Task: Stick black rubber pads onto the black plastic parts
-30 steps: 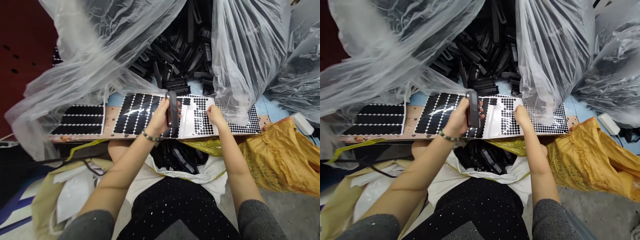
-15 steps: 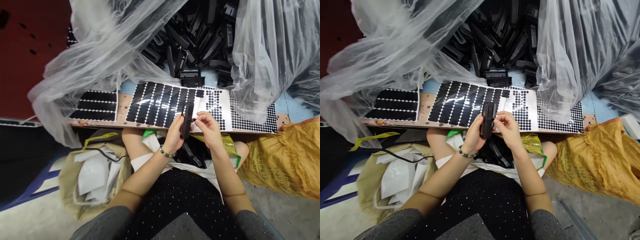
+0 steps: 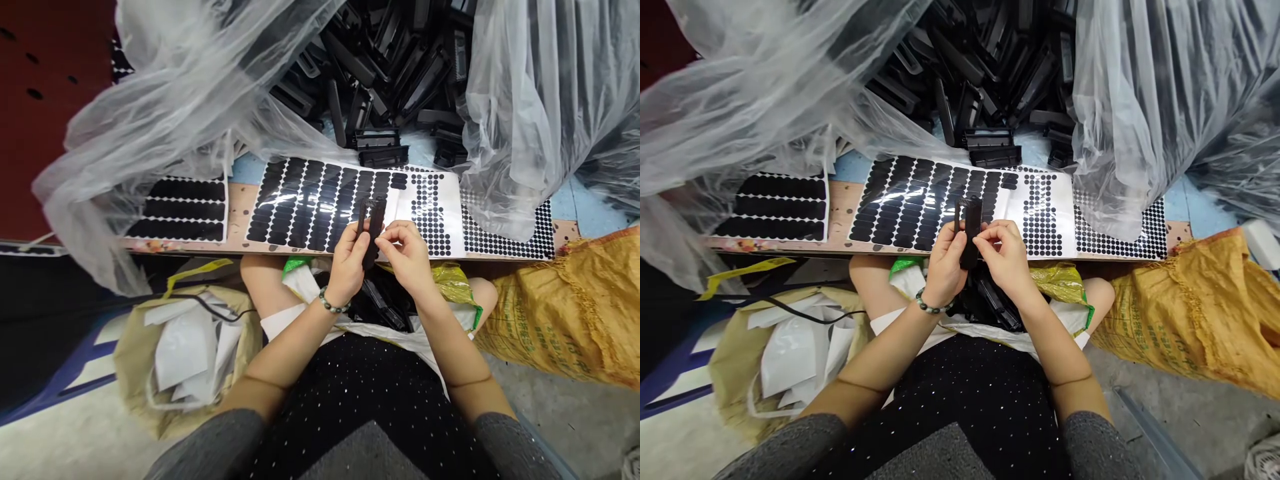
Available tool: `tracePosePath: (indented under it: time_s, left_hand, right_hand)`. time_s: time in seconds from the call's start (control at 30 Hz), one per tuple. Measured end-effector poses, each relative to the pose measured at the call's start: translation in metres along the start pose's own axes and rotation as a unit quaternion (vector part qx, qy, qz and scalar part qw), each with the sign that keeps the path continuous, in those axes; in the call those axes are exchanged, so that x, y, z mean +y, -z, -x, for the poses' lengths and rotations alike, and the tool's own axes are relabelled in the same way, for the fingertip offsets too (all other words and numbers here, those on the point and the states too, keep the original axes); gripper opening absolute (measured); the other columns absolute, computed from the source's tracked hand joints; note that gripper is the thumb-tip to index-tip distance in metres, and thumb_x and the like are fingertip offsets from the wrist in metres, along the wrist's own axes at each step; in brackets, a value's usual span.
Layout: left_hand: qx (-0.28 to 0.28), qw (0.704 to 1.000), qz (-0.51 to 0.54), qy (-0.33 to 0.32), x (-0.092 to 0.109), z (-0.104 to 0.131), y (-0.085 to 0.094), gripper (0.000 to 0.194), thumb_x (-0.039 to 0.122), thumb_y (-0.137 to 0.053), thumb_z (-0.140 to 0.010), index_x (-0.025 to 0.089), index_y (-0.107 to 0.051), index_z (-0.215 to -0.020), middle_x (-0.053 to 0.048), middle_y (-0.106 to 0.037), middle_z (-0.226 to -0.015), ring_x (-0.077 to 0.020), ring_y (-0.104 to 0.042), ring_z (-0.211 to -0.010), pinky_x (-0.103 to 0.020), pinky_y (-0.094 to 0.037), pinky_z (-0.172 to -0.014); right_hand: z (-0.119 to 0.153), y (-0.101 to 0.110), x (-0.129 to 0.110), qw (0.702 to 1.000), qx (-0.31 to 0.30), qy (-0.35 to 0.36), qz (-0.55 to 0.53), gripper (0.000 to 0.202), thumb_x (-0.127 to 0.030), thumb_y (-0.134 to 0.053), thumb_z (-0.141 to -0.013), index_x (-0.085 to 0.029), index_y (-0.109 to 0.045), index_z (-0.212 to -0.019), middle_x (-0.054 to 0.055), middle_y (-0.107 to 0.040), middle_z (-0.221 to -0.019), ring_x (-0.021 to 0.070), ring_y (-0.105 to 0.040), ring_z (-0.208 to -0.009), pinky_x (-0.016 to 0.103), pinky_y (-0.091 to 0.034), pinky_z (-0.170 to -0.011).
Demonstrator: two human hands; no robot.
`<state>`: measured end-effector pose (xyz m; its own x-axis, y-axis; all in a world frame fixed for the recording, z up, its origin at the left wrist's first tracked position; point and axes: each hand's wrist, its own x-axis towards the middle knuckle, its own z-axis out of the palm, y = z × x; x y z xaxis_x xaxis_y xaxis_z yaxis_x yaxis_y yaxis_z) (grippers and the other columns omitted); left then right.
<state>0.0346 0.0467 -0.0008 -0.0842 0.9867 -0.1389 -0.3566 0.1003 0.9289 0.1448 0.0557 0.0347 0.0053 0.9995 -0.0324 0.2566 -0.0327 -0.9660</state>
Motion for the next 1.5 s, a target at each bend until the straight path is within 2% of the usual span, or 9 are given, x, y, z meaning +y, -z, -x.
tracePosePath:
  time_s: [0.2, 0.33, 0.53, 0.7, 0.87, 0.97, 1.07, 1.23, 1.5]
  left_hand:
    - [-0.027, 0.999, -0.007, 0.023, 0.011, -0.010, 0.012, 0.026, 0.046, -0.061, -0.086, 0.023, -0.061, -0.100, -0.006, -0.072, -0.108, -0.0227, -0.064, -0.116, -0.038, -0.055, -0.097]
    - [-0.007, 0.999, 0.037, 0.024, 0.029, -0.045, 0.018, 0.022, 0.042, -0.061, -0.087, 0.023, -0.059, -0.097, -0.004, -0.073, -0.093, -0.0195, -0.071, -0.097, -0.028, -0.061, -0.077]
    - [-0.084, 0.994, -0.033, 0.066, 0.029, -0.109, -0.012, 0.010, 0.022, -0.060, -0.088, 0.020, -0.057, -0.097, 0.000, -0.066, -0.093, -0.0133, -0.071, -0.087, -0.017, -0.056, -0.062]
    - [-0.066, 0.983, -0.086, 0.150, 0.015, -0.133, -0.027, 0.007, 0.015, -0.051, -0.091, 0.018, -0.057, -0.094, 0.001, -0.062, -0.083, -0.0104, -0.067, -0.076, -0.016, -0.052, -0.057]
    - [-0.075, 0.986, -0.090, 0.115, 0.009, -0.134, -0.023, 0.006, 0.015, -0.056, -0.088, 0.018, -0.059, -0.093, 0.001, -0.062, -0.085, -0.0103, -0.064, -0.078, -0.016, -0.053, -0.058]
    - [-0.070, 0.985, -0.086, 0.134, 0.012, -0.134, -0.023, 0.006, 0.016, -0.055, -0.088, 0.017, -0.059, -0.092, 0.000, -0.062, -0.084, -0.0113, -0.065, -0.077, -0.017, -0.053, -0.057]
    - [-0.062, 0.984, -0.053, 0.160, 0.021, -0.125, -0.020, 0.007, 0.015, -0.052, -0.089, 0.016, -0.058, -0.091, -0.001, -0.064, -0.082, -0.0124, -0.068, -0.076, -0.017, -0.053, -0.053]
    - [-0.140, 0.969, 0.005, 0.202, 0.045, -0.092, -0.010, 0.016, 0.021, -0.061, -0.084, 0.014, -0.061, -0.098, -0.006, -0.071, -0.091, -0.0173, -0.073, -0.079, -0.018, -0.056, -0.050]
    - [-0.204, 0.960, -0.007, 0.191, 0.069, -0.063, -0.009, 0.023, 0.025, -0.068, -0.079, 0.014, -0.064, -0.099, -0.006, -0.071, -0.093, -0.0207, -0.075, -0.083, -0.018, -0.057, -0.050]
  right_hand:
    - [-0.018, 0.007, 0.014, 0.999, 0.017, -0.041, 0.027, 0.035, -0.041, -0.077, -0.068, -0.024, -0.051, -0.082, -0.003, -0.053, -0.088, 0.0109, -0.052, -0.068, 0.028, -0.049, -0.066]
    - [-0.062, 0.024, 0.027, 0.981, 0.129, -0.043, 0.136, 0.026, -0.039, -0.066, -0.081, -0.022, -0.053, -0.095, 0.003, -0.055, -0.106, 0.0118, -0.055, -0.073, 0.032, -0.050, -0.080]
    - [-0.107, 0.021, 0.043, 0.959, 0.151, -0.030, 0.239, 0.018, -0.018, -0.067, -0.077, -0.019, -0.054, -0.064, 0.009, -0.056, -0.103, 0.0200, -0.058, -0.093, 0.039, -0.047, -0.095]
    - [-0.102, 0.019, 0.051, 0.957, 0.164, 0.007, 0.238, 0.009, -0.022, -0.059, -0.085, -0.017, -0.060, -0.077, 0.012, -0.053, -0.116, 0.0164, -0.059, -0.080, 0.038, -0.050, -0.089]
    - [-0.104, 0.013, 0.049, 0.954, 0.146, -0.027, 0.261, 0.012, -0.024, -0.064, -0.083, -0.017, -0.060, -0.073, 0.013, -0.055, -0.116, 0.0211, -0.062, -0.089, 0.041, -0.050, -0.091]
    - [-0.100, 0.011, 0.045, 0.962, 0.101, 0.062, 0.245, 0.012, -0.015, -0.060, -0.082, -0.019, -0.058, -0.071, 0.011, -0.056, -0.113, 0.0223, -0.060, -0.098, 0.040, -0.050, -0.090]
    - [-0.091, 0.023, 0.038, 0.977, 0.071, 0.131, 0.150, 0.010, -0.026, -0.063, -0.083, -0.021, -0.059, -0.076, 0.008, -0.057, -0.108, 0.0192, -0.059, -0.089, 0.038, -0.052, -0.082]
    - [-0.079, 0.051, 0.016, 0.995, 0.037, 0.096, 0.001, 0.034, -0.055, -0.068, -0.078, -0.022, -0.061, -0.077, 0.007, -0.056, -0.110, 0.0211, -0.058, -0.101, 0.036, -0.054, -0.079]
    - [-0.065, 0.053, -0.009, 0.994, -0.023, 0.108, 0.021, 0.035, -0.055, -0.070, -0.077, -0.021, -0.064, -0.070, 0.005, -0.059, -0.107, 0.0207, -0.058, -0.099, 0.038, -0.052, -0.079]
